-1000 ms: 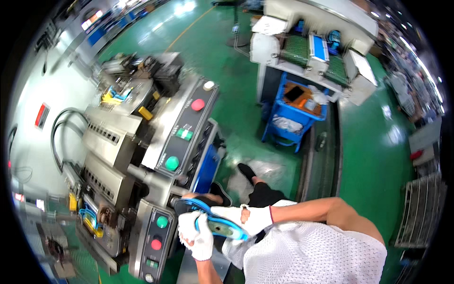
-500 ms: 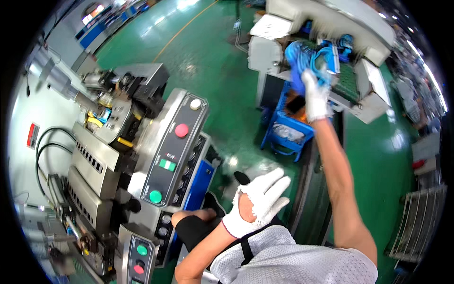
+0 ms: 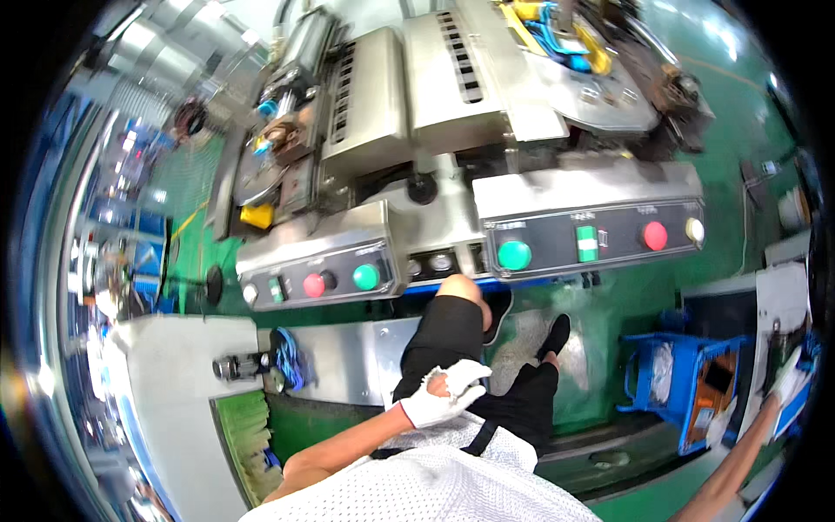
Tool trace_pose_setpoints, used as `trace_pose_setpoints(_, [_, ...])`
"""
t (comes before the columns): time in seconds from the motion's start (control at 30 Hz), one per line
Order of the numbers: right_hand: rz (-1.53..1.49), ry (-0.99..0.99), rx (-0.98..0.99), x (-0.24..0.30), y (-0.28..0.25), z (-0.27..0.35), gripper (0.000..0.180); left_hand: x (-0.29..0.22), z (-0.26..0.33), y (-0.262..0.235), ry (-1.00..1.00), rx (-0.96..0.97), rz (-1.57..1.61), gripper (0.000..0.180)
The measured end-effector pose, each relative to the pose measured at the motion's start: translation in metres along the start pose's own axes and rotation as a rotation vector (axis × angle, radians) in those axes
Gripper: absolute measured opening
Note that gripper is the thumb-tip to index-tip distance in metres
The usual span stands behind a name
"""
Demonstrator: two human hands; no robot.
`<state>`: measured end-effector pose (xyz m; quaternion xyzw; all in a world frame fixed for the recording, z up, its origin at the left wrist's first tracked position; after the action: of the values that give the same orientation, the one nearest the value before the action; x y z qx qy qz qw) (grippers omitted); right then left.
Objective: The person repeatedly picks up blue and black shoe parts from a green surface and places them into a metal machine fixture. They press a button to operate the machine, then remove the processed parts and place them into a blue bin. The cycle of picking, loading, processing, and binning continues for multiple units.
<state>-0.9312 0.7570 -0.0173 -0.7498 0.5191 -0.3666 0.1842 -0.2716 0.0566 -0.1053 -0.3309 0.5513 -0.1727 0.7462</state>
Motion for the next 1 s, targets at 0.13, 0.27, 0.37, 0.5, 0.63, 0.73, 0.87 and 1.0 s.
trace_pose_setpoints(0.13, [-0.32, 0.246, 0.445, 0.24, 0.033, 0.2, 0.066, 0.073, 0.087, -0.058, -0.195, -0.302, -0.092, 0.025])
trace_pose_setpoints(0.27, [-0.812, 0.439, 1.084, 0.427, 0.042, 0.423, 0.07, 0.179, 0.209, -0.099, -0.541, -0.675, -0.051, 0.026])
trace_pose_setpoints(0.37, [-0.853, 0.223, 1.248, 0.541, 0.019, 0.493, 0.073, 0.259, 0.348, -0.078, -0.924, -0.855, -0.092, 0.028])
trace_pose_setpoints(0.5, [-0.641, -0.198, 1.389, 0.625, 0.0, 0.549, 0.072, 0.272, 0.563, -0.038, -1.437, -0.881, -0.571, 0.029])
trace_pose_setpoints(0.63, [-0.36, -0.815, 1.278, 0.677, -0.006, 0.566, 0.073, 0.229, 0.804, 0.038, -1.964, -0.93, -0.729, 0.039])
trace_pose_setpoints(0.73, [-0.25, -1.077, 1.151, 0.692, 0.015, 0.555, 0.07, 0.186, 0.899, 0.062, -2.716, -0.767, -0.276, 0.066])
trace_pose_setpoints(0.87, [-0.084, -1.228, 1.17, 0.699, 0.083, 0.53, 0.069, 0.239, 1.053, 0.169, -2.34, -1.04, 0.052, 0.082])
trace_pose_setpoints(1.0, [0.195, -1.192, 1.198, 0.677, 0.11, 0.49, 0.068, 0.268, 1.08, 0.189, -2.537, -0.871, -0.201, 0.063])
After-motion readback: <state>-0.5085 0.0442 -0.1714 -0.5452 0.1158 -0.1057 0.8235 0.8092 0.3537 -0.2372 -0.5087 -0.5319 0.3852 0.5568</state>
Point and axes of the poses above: each hand's wrist, its own z-axis away from the middle knuckle, its own y-axis out of the palm, x = y × z, the point moved 10 cm from there along -z, towards the middle knuckle, and after that the axes turned 7 degrees about -z, right-handed, at the moved point
